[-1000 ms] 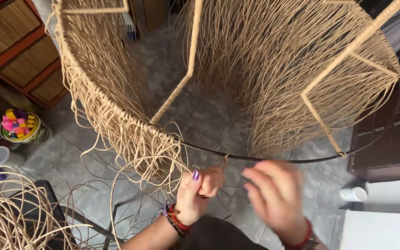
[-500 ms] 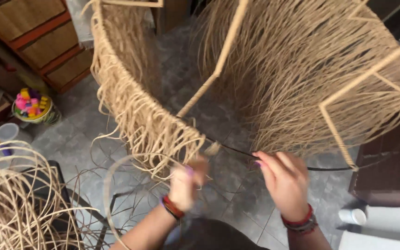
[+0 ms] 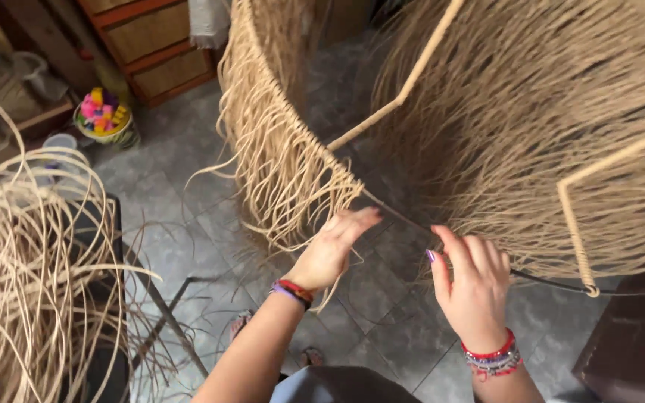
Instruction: Weaving straw strands onto a metal frame to create a decorative structure
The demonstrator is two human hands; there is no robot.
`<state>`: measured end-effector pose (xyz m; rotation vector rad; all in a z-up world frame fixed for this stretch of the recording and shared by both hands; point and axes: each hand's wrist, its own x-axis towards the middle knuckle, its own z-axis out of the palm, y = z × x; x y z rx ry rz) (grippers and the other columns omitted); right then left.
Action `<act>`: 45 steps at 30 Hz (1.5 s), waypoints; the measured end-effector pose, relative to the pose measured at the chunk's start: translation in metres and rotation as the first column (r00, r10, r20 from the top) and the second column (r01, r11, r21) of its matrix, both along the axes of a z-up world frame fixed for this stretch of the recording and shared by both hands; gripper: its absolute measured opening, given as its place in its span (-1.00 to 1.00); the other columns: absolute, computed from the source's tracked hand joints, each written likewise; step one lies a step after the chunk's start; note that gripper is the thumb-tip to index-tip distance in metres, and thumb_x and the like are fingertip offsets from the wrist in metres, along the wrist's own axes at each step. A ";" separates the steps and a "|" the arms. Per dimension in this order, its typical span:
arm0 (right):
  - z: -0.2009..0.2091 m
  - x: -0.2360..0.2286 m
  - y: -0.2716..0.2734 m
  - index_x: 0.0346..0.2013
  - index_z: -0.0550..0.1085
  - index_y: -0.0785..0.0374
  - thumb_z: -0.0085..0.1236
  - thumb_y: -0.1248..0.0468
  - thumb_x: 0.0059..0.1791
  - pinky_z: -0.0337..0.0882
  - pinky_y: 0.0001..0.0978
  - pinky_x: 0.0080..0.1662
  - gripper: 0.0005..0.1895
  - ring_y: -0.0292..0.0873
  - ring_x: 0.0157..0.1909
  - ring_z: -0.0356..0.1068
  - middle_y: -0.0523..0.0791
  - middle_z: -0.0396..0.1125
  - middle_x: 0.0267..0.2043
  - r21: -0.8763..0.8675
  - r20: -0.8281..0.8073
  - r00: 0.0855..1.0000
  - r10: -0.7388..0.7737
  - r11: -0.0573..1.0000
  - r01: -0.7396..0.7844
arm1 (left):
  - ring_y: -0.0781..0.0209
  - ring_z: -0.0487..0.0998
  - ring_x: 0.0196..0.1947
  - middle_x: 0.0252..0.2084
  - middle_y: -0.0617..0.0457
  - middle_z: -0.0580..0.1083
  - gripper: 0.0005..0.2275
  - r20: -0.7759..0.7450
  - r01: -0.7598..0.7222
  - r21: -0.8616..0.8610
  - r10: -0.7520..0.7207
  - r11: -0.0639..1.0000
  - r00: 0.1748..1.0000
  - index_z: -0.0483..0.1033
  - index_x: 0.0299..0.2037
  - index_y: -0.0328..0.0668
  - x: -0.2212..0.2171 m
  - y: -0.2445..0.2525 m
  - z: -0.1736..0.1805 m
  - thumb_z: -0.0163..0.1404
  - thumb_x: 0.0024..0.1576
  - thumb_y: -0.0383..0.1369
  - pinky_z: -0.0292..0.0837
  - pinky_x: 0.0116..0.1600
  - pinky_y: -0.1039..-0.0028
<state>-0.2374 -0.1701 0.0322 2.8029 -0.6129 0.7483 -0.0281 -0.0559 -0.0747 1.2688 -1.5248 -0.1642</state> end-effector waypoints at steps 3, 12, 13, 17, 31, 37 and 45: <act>-0.005 -0.001 -0.010 0.20 0.49 0.10 0.01 0.15 0.12 0.21 -0.16 -0.09 -0.64 -0.05 -0.19 0.28 -0.18 0.32 -0.24 -0.024 -0.023 1.000 0.010 1.000 -0.011 | -0.20 0.14 0.53 0.51 -0.26 0.13 -0.18 -0.057 -0.041 0.050 0.044 0.998 0.997 0.08 0.47 -0.24 -0.015 -0.015 -0.008 -0.36 -0.15 -0.82 -0.05 0.58 -0.01; -0.007 -0.017 -0.010 0.35 0.36 0.31 -0.02 0.11 0.13 0.13 0.05 0.32 -0.46 0.11 0.22 0.28 0.05 0.32 0.23 -0.048 0.045 0.998 0.054 0.997 -0.052 | -0.19 -0.14 0.62 0.58 -0.28 -0.06 -0.05 -0.379 -0.001 0.027 0.011 1.000 0.925 -0.09 0.52 -0.19 -0.061 -0.016 -0.050 -0.35 -0.27 -0.82 -0.19 0.62 0.08; -0.007 -0.018 -0.006 0.36 0.34 0.36 -0.04 0.09 0.14 0.03 0.16 0.38 -0.44 0.18 0.35 0.22 0.10 0.26 0.33 -0.020 0.092 0.995 0.050 0.999 -0.049 | -0.13 -0.12 0.62 0.61 -0.12 -0.13 -0.10 -0.645 0.152 -0.110 -0.187 0.982 0.741 -0.17 0.55 -0.06 -0.062 -0.011 -0.053 -0.28 -0.13 -0.74 -0.13 0.57 0.08; -0.011 -0.019 0.001 0.38 0.31 0.46 0.02 0.12 0.14 -0.22 0.31 0.49 -0.40 0.32 0.54 0.05 0.22 0.17 0.45 0.047 0.183 0.982 0.047 0.997 -0.056 | -0.22 -0.03 0.57 0.63 -0.06 -0.14 -0.05 -0.906 0.147 -0.348 -0.372 0.926 0.201 -0.20 0.57 0.13 -0.069 -0.010 -0.055 -0.17 -0.18 -0.54 -0.08 0.49 0.11; -0.046 0.072 0.129 0.16 0.43 0.26 -0.08 0.25 0.12 0.14 0.13 0.45 -0.66 0.27 0.49 0.11 0.13 0.14 0.42 0.375 0.249 0.750 0.612 0.654 -0.658 | -0.14 0.63 -0.04 -0.03 -0.31 0.57 -0.53 -0.972 -0.369 -0.232 -0.227 0.900 0.058 0.39 0.20 -0.35 -0.035 0.159 -0.064 0.01 0.07 -0.29 0.45 0.12 0.30; -0.061 0.131 0.202 0.18 0.42 0.29 -0.13 0.31 0.12 0.15 0.03 0.45 -0.65 0.17 0.48 0.13 0.06 0.18 0.41 0.472 0.249 0.564 0.787 0.410 -0.780 | 0.00 0.57 -0.42 -0.45 -0.18 0.52 -0.74 -0.998 -0.766 0.013 0.059 0.643 0.033 0.50 -0.08 -0.48 -0.013 0.303 -0.038 -0.12 0.06 -0.52 0.43 -0.12 0.33; -0.092 0.194 0.285 0.27 0.33 0.33 -0.12 0.33 0.12 0.15 -0.03 0.44 -0.59 0.11 0.47 0.15 0.05 0.19 0.41 0.538 0.225 0.311 0.923 0.148 -0.830 | -0.19 0.62 -0.05 -0.05 -0.30 0.57 -0.59 -0.987 -0.926 0.111 0.148 0.361 -0.061 0.51 0.02 -0.46 -0.018 0.373 -0.035 -0.18 -0.06 -0.60 0.55 0.17 0.08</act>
